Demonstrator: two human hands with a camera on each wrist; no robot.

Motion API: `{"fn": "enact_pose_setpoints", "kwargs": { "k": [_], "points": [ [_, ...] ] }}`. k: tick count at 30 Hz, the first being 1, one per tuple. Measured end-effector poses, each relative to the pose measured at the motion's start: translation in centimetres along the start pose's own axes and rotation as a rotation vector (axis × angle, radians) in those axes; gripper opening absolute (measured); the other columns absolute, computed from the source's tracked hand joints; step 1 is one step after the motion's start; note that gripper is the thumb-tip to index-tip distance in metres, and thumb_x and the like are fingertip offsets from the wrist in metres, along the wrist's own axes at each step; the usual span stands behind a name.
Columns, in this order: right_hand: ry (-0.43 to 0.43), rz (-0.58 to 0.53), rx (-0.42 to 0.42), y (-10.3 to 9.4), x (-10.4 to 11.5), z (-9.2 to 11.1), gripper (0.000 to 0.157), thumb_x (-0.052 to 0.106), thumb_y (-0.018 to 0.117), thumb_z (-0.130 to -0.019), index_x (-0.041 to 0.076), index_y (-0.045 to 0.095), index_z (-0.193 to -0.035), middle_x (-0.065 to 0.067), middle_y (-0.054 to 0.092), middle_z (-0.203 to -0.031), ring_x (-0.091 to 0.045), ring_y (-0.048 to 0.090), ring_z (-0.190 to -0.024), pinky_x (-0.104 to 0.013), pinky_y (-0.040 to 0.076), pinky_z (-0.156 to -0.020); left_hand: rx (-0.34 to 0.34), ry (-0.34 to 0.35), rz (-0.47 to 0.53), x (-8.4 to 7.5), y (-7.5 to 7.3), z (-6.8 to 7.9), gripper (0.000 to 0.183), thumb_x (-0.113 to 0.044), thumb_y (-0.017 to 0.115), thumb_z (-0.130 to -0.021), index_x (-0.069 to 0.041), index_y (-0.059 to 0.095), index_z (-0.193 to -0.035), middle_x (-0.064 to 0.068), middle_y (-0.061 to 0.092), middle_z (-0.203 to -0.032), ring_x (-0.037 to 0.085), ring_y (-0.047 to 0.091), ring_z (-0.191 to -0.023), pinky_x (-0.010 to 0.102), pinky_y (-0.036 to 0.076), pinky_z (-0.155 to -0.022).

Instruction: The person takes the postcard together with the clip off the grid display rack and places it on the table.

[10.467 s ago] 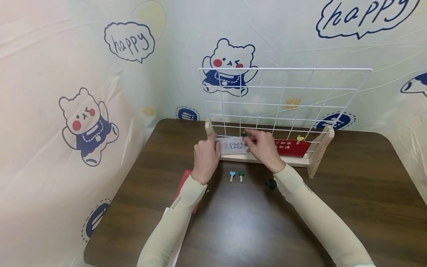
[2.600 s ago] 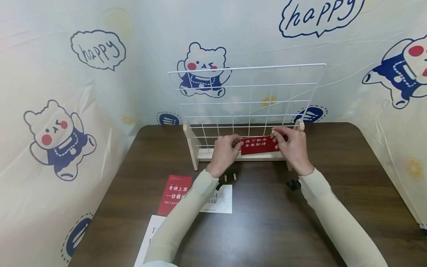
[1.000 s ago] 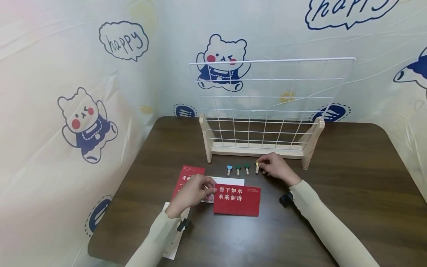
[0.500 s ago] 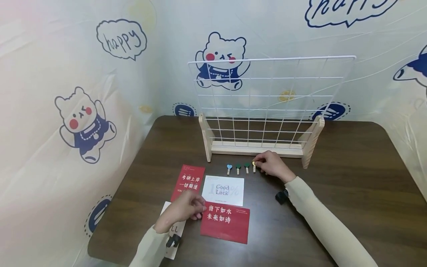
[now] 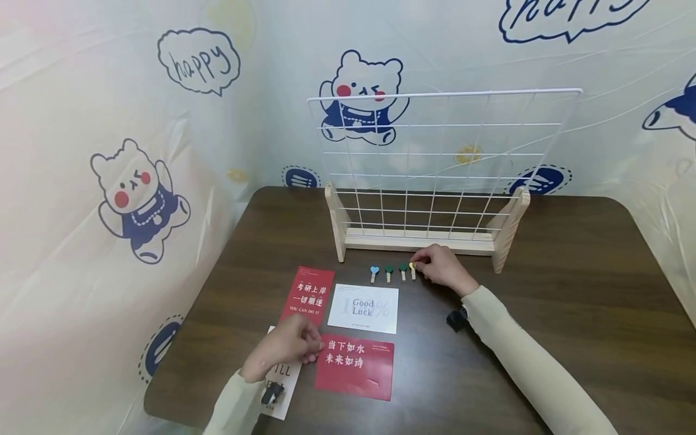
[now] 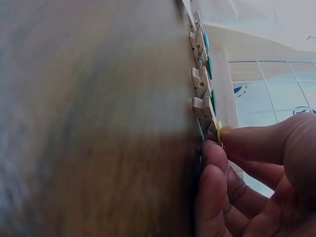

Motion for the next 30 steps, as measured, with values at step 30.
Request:
{"fn": "enact_pose_setpoints", "kwargs": {
  "k": [30],
  "points": [
    [-0.032,-0.006,-0.051,-0.2,0.1,1.3,0.017,0.019,0.060,-0.094,0.010,0.072,-0.100,-0.005,0.067,-0.078,-0.011,0.057,-0.059,-0.027,0.047,-0.058,-0.352,0.104,-0.326,-3.8,-2.1,-1.6,0.010,-0.026,0.075,-0.084,-0.020,0.070,-0.077,-0.010,0.058,-0.061,0.007,0.052,-0.055,0.023,0.043,-0.051]
  ]
}}
Point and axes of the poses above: each hand's wrist, its own z-axis away from the middle knuckle, its own y-axis out of the palm, x = y × z, the point moved 8 cm from there along -z, towards the middle knuckle
